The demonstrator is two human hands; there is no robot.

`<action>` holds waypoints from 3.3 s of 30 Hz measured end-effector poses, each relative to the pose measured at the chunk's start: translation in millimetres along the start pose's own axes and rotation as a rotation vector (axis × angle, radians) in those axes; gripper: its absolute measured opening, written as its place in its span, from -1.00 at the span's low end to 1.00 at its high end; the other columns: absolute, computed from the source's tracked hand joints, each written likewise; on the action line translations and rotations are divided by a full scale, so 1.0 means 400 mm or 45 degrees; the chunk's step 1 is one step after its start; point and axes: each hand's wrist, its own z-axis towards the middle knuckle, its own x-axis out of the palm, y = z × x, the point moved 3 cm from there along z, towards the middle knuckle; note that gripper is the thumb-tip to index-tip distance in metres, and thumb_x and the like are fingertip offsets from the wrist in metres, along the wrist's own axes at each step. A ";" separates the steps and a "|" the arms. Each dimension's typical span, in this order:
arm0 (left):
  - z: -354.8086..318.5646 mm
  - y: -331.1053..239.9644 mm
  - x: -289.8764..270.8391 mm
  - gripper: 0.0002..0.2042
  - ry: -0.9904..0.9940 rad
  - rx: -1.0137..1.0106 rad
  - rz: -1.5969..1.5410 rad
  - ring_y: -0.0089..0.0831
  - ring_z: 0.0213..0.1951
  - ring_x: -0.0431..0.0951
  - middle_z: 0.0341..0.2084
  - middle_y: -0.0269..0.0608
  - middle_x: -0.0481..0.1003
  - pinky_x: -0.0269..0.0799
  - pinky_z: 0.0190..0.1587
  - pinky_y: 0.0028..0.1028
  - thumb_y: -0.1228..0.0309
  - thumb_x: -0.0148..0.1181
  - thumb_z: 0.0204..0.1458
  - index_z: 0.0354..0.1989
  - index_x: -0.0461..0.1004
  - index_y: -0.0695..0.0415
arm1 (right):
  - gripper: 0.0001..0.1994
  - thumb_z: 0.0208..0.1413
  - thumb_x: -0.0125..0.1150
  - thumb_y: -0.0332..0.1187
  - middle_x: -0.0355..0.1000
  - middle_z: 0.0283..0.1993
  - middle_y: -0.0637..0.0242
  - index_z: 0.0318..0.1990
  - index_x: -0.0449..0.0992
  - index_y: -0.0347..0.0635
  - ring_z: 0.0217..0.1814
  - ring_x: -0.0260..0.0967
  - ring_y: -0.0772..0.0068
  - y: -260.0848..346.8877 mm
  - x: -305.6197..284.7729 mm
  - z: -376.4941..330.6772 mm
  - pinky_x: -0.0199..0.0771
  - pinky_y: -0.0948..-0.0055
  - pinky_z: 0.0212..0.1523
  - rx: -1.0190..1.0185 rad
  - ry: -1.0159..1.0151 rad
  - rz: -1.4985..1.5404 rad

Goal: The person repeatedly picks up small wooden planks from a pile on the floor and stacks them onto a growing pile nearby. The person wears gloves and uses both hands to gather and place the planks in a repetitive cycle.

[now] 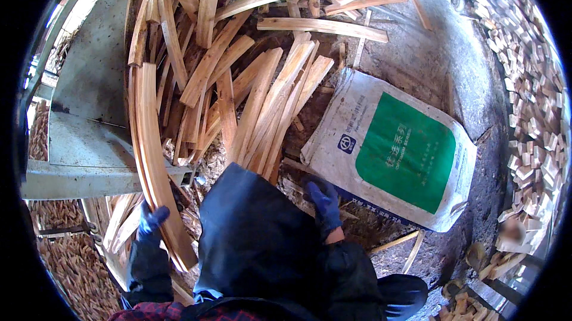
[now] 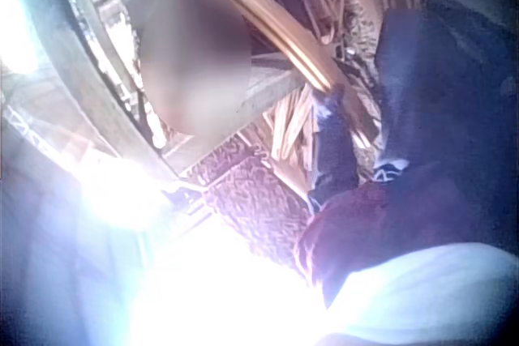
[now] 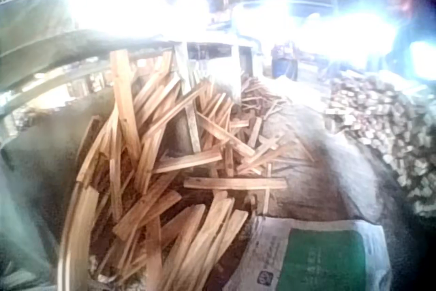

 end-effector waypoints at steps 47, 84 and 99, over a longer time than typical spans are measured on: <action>0.736 -0.309 -0.033 0.17 -1.122 0.343 1.417 0.30 0.38 -0.22 0.42 0.11 -0.28 -0.14 0.30 0.21 -0.29 0.34 -0.36 0.44 -0.20 -0.16 | -0.67 0.13 0.22 -0.31 0.48 -0.08 0.20 0.01 0.46 -0.29 -0.06 0.46 0.33 -0.019 0.000 0.001 0.52 0.38 -0.07 0.088 -0.086 -0.087; 0.695 -0.356 -0.103 -0.45 -0.456 0.088 0.951 -0.08 -0.28 0.60 -0.33 0.02 0.56 0.55 -0.14 -0.23 0.29 0.43 -0.25 -0.04 0.41 0.24 | -0.69 0.17 0.18 -0.33 0.51 -0.04 0.26 0.03 0.49 -0.26 -0.03 0.45 0.38 0.035 0.022 -0.005 0.47 0.42 -0.02 0.019 -0.004 0.089; 0.002 -0.461 0.455 -0.50 0.472 0.121 -0.703 -0.53 -0.55 0.47 -0.52 -0.30 0.45 0.41 -0.55 -0.58 0.18 0.12 0.15 0.16 0.30 0.27 | -0.48 0.16 0.17 -0.45 0.27 0.23 0.27 0.27 0.22 -0.27 0.20 0.26 0.42 0.368 0.226 -0.208 0.29 0.41 0.21 -0.397 0.584 0.346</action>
